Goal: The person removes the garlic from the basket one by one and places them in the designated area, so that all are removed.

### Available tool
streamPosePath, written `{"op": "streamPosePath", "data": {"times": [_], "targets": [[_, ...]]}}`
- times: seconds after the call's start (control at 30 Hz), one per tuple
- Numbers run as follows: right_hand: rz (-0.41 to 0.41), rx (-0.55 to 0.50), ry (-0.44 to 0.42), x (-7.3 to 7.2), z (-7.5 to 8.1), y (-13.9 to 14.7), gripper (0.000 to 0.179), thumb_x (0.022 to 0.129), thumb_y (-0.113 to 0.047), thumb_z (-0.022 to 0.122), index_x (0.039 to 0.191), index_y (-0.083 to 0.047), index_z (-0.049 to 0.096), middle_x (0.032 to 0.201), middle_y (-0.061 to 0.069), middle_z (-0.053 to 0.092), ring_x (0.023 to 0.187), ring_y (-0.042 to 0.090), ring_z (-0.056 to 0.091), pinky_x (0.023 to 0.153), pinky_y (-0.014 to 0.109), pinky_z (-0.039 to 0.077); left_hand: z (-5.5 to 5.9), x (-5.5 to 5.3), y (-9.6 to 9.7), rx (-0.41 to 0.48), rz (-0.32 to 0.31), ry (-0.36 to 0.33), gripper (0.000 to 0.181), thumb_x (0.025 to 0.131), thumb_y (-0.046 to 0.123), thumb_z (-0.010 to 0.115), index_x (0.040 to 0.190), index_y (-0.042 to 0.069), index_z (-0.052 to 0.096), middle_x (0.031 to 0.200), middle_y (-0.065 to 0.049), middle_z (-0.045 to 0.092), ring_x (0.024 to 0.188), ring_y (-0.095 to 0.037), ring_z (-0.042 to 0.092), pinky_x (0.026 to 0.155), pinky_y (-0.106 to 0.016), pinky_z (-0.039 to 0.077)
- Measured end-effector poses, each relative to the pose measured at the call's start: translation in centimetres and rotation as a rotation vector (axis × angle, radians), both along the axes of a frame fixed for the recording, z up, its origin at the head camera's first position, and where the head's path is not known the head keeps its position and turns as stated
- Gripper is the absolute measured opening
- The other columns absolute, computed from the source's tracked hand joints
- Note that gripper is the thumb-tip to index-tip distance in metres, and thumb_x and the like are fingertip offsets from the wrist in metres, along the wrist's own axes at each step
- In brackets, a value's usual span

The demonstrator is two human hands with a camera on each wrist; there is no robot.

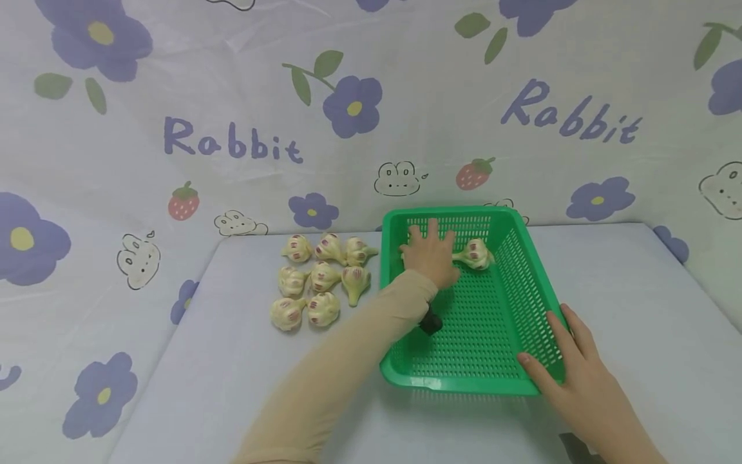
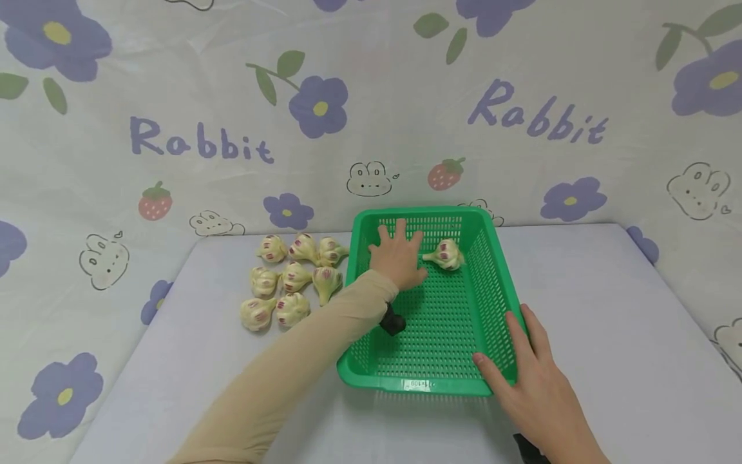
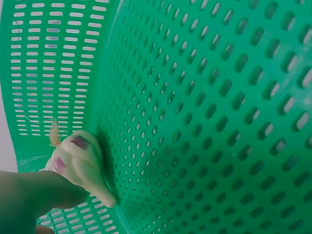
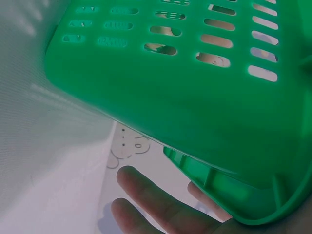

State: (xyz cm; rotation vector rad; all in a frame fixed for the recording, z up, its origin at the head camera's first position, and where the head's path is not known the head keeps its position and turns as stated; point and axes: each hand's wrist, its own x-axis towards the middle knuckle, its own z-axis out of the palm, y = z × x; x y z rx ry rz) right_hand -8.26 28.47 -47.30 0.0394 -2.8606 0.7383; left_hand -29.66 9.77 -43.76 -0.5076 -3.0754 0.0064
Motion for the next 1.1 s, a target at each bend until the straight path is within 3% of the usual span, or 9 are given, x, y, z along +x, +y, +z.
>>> {"op": "streamPosePath", "data": {"times": [0.23,0.6,0.77,1.0,1.1], "targets": [[0.004,-0.007,-0.011,-0.3,0.4,0.2,0.089,0.103,-0.047,0.061,0.166,-0.002,0.016,0.172,0.023,0.010,0.135,0.059,0.043,0.089,0.079,0.043,-1.0,-1.4,0.7,0.008,0.090,-0.085,0.075,0.093,0.053,0.069,0.160,0.035,0.038,0.168,-0.007,0.021,0.150,-0.045,0.031,0.103,-0.060,0.051],[0.006,-0.004,-0.027,-0.6,0.8,0.4,0.089,0.103,-0.047,0.061,0.166,-0.003,0.016,0.172,0.022,0.010,0.134,0.059,0.043,0.088,0.079,0.043,-1.9,-3.1,1.3,-0.023,0.118,-0.158,0.076,0.090,0.055,0.072,0.157,0.034,0.043,0.165,-0.008,0.026,0.150,-0.044,0.031,0.104,-0.058,0.052],[0.004,0.000,-0.028,-0.6,0.7,0.4,0.089,0.103,-0.047,0.061,0.166,-0.003,0.016,0.172,0.022,0.009,0.134,0.059,0.043,0.088,0.079,0.043,-2.1,-3.2,1.4,-0.044,0.126,-0.184,0.075,0.092,0.056,0.070,0.158,0.036,0.042,0.166,-0.008,0.025,0.150,-0.043,0.030,0.101,-0.054,0.054],[0.005,0.003,-0.032,-0.6,0.6,0.4,0.089,0.103,-0.047,0.061,0.166,-0.002,0.016,0.172,0.023,0.009,0.134,0.059,0.043,0.088,0.079,0.044,-2.3,-2.9,1.5,-0.119,0.135,-0.194,0.058,0.096,0.049,0.064,0.151,0.035,0.052,0.157,-0.009,0.031,0.140,-0.040,0.036,0.080,-0.043,0.059],[0.005,0.003,-0.035,-0.6,0.5,0.4,0.089,0.103,-0.047,0.060,0.165,-0.001,0.017,0.172,0.023,0.009,0.134,0.060,0.043,0.088,0.079,0.043,-2.5,-2.9,1.6,-0.157,0.128,-0.199,0.052,0.098,0.049,0.061,0.147,0.033,0.056,0.157,-0.010,0.031,0.139,-0.041,0.038,0.078,-0.039,0.060]]}}
